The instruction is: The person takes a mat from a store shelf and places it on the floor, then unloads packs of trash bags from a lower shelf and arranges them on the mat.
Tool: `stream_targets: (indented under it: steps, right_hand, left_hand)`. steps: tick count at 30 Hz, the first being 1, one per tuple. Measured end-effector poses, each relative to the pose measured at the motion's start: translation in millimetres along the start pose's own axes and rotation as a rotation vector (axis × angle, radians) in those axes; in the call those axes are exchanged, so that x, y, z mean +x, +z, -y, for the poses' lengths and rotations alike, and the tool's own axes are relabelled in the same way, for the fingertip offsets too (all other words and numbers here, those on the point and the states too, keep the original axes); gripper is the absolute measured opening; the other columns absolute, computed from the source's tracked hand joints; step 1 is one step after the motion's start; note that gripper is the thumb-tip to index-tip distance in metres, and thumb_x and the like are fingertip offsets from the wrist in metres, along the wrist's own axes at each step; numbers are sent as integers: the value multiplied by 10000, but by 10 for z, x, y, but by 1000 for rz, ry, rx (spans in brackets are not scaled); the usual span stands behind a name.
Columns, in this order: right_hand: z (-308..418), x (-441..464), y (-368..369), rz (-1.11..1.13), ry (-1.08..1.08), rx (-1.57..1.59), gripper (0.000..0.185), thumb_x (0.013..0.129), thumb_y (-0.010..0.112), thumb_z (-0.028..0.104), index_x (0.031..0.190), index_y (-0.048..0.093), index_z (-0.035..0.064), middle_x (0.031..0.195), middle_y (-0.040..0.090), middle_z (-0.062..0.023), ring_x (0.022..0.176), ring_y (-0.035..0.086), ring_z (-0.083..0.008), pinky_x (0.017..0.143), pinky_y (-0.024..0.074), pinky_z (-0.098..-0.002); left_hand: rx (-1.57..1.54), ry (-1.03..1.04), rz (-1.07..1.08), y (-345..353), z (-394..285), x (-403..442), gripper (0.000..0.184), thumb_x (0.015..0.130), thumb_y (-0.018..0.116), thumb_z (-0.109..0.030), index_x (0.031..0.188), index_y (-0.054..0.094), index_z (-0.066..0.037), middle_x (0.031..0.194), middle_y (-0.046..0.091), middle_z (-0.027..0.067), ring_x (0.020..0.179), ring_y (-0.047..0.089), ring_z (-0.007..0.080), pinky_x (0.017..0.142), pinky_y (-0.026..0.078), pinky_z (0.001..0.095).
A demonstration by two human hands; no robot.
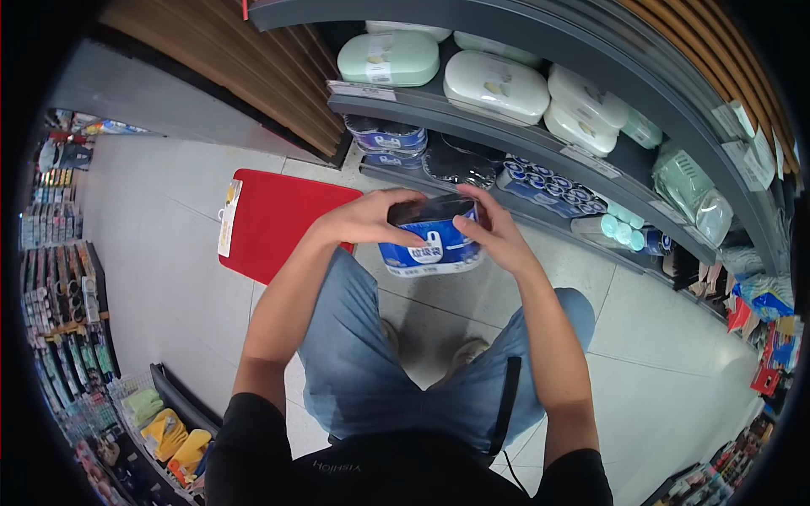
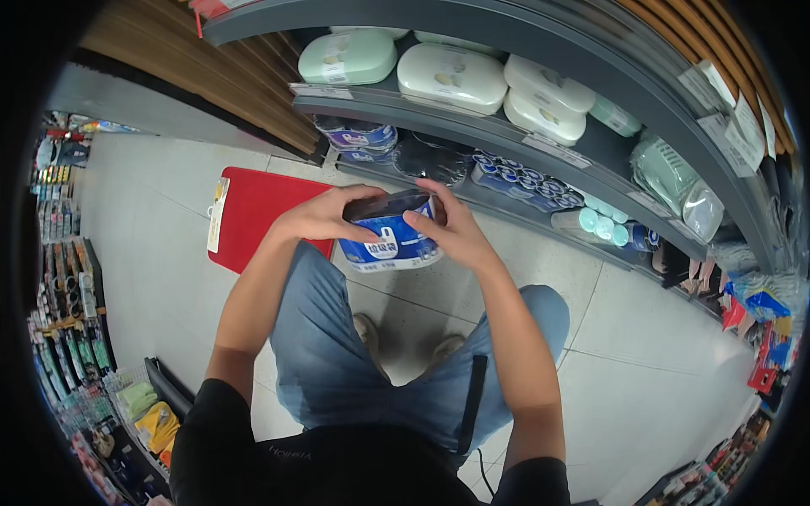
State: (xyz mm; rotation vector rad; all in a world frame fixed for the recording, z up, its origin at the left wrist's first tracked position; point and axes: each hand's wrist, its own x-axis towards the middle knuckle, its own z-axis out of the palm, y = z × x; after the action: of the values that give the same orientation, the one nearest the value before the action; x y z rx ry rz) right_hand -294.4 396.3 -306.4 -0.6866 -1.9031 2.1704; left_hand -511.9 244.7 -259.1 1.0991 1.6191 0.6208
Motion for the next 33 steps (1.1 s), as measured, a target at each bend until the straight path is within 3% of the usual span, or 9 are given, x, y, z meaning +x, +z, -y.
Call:
stream_targets:
  steps: [3, 6, 11, 17, 20, 23, 27, 29, 33]
  right_hand:
    - [-76, 3, -23, -109, -4, -319, 594, 875, 748, 368, 1325, 549, 35, 1198, 649, -202, 1003, 687, -273, 856, 551, -369]
    - [-217, 18, -249, -122, 75, -556, 523, 884, 733, 346, 1264, 592, 16, 1093, 699, -192, 941, 711, -296, 818, 559, -380]
    - [-139, -6, -319, -122, 84, -646, 452, 892, 715, 321, 1199, 630, 1, 986, 721, -179, 877, 719, -305, 785, 558, -378]
    - [-140, -7, -247, -87, 142, -747, 424, 901, 700, 304, 1189, 635, -1, 976, 724, -169, 849, 712, -294, 767, 550, -380]
    - [-171, -24, -225, -86, 182, -739, 414, 903, 694, 295, 1188, 635, 0, 974, 726, -166, 846, 711, -292, 768, 547, -379]
    - [-206, -35, -233, -82, 196, -755, 407, 902, 693, 285, 1188, 635, 2, 971, 727, -161, 852, 710, -290, 775, 545, -377]
    - [-173, -47, -186, -78, 209, -743, 396, 901, 691, 272, 1189, 634, 7, 971, 727, -157, 866, 707, -293, 786, 542, -377]
    - [-136, -47, -155, -76, 221, -727, 389, 901, 689, 264, 1189, 633, 8, 974, 727, -157, 869, 704, -295, 794, 540, -380]
    - [-146, -90, -151, -84, 224, -720, 375, 904, 683, 246, 1191, 632, 11, 979, 726, -162, 868, 702, -298, 801, 539, -384]
  left_hand:
    - [294, 38, -168, -244, 443, -65, 895, 673, 876, -327, 1378, 473, 49, 1292, 582, 236, 1188, 585, 334, 1028, 449, 363]
    - [398, -149, -333, -484, 1100, -188, 867, 596, 897, -286, 1298, 508, 41, 1248, 582, 230, 1169, 581, 358, 1013, 457, 406]
    - [369, -336, -706, -690, 2761, -615, 824, 567, 905, -295, 1234, 536, 16, 1192, 589, 217, 1146, 581, 342, 995, 468, 406]
    - [407, -574, -1125, -589, 3417, -942, 850, 626, 887, -318, 1294, 481, 17, 1269, 548, 243, 1168, 541, 424, 1003, 460, 483]
    - [383, -688, -1115, -444, 3814, -968, 839, 646, 876, -322, 1308, 478, 7, 1248, 545, 239, 1174, 534, 417, 1018, 446, 475]
    - [764, -864, -1160, -207, 3919, -928, 738, 708, 829, -286, 1308, 496, -13, 1196, 553, 222, 1131, 551, 396, 989, 446, 476]
    - [880, -287, -942, 141, 3602, -603, 429, 767, 755, -194, 1135, 599, -39, 1090, 581, 159, 1039, 569, 341, 879, 454, 487]
    - [917, -381, -544, 491, 3681, -365, 442, 811, 732, -386, 1089, 628, -58, 1060, 625, 130, 1022, 602, 306, 871, 481, 454]
    - [909, -665, -394, 850, 3671, -52, 503, 821, 692, -413, 1157, 606, -48, 1133, 643, 112, 1088, 624, 296, 897, 510, 466]
